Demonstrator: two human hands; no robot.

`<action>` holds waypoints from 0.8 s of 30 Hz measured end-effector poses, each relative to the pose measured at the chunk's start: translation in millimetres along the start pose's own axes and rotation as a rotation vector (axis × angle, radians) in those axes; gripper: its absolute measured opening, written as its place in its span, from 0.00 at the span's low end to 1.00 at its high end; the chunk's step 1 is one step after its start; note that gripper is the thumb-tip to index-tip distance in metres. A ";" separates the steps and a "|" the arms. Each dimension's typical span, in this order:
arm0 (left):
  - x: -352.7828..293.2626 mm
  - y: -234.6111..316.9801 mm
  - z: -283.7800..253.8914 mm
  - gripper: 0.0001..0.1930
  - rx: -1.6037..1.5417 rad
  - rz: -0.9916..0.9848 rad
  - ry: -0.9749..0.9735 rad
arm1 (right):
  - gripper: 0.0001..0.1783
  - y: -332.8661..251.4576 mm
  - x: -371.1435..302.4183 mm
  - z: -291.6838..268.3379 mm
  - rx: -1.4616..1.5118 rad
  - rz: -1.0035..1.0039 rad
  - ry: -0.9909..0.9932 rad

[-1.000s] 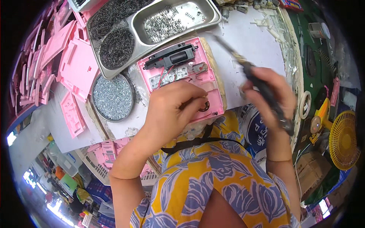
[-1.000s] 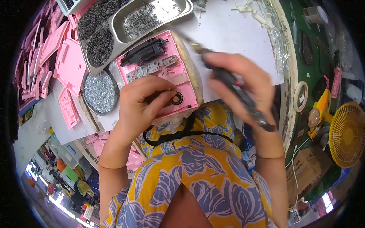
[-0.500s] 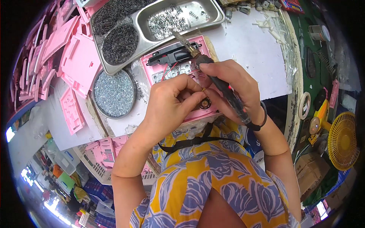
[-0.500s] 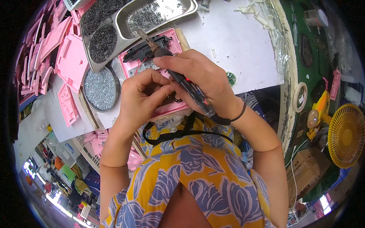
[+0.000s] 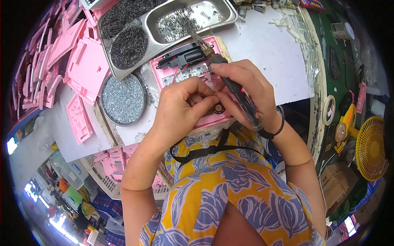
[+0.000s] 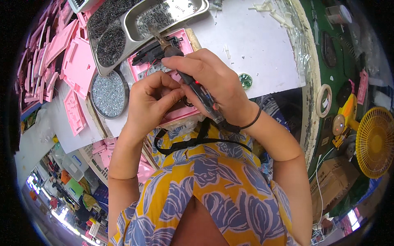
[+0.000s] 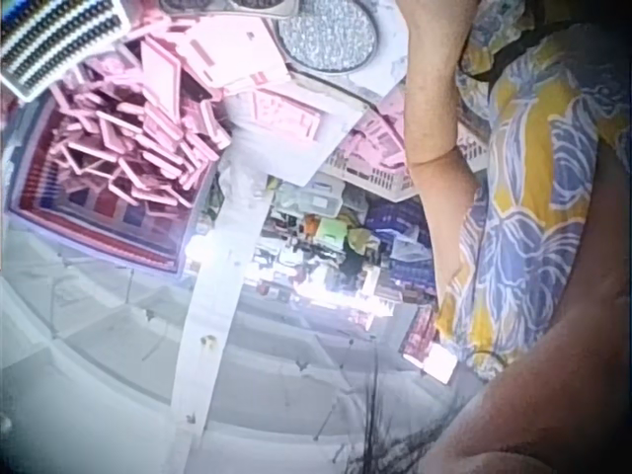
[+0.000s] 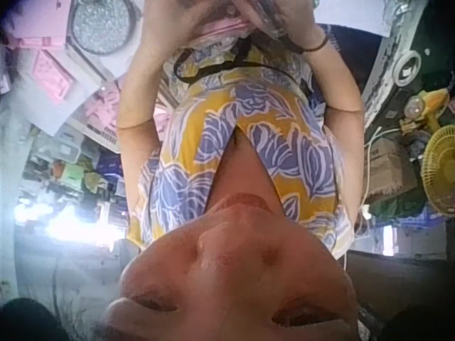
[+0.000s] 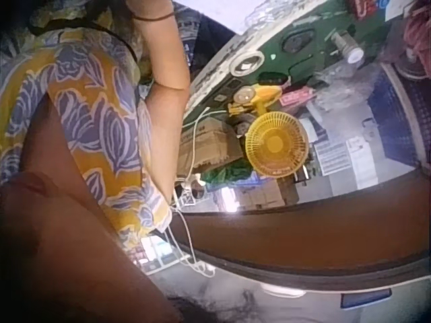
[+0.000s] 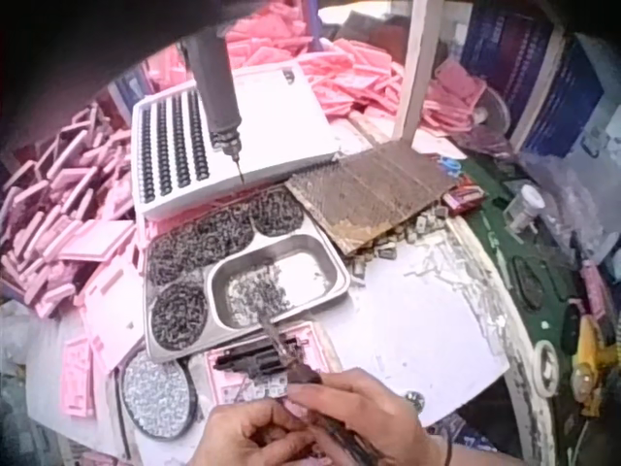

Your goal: Assembling internal components of a pink electronic device using a soldering iron and an electric screwdriver.

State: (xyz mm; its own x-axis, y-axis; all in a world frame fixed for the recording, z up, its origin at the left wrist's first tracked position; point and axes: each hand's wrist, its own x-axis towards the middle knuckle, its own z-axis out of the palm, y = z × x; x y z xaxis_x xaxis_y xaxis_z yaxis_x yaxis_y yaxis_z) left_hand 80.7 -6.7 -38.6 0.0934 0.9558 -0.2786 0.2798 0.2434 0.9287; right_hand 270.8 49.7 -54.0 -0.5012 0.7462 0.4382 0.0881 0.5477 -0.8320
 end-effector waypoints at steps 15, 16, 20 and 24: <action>-0.4 -9.5 2.9 0.07 0.290 0.371 -0.025 | 0.23 -12.6 -37.3 -74.7 0.022 0.029 0.041; 0.1 -8.4 4.2 0.07 0.356 0.419 -0.023 | 0.20 -22.0 -41.4 -80.8 0.119 0.153 0.078; 0.6 -4.7 7.3 0.07 0.446 0.428 -0.018 | 0.14 -30.3 -40.6 -92.7 0.021 0.144 -0.143; -0.5 -2.2 9.4 0.06 0.505 0.420 0.010 | 0.13 -26.2 -39.8 -78.0 -0.001 0.132 -0.156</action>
State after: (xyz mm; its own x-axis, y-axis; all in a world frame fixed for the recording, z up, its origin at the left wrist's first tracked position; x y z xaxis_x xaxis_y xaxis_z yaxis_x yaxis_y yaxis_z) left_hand 89.0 -9.2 -42.8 0.2840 0.9549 0.0869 0.6363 -0.2555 0.7279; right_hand 355.5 35.1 -23.1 -0.6123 0.7440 0.2676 0.1622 0.4494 -0.8785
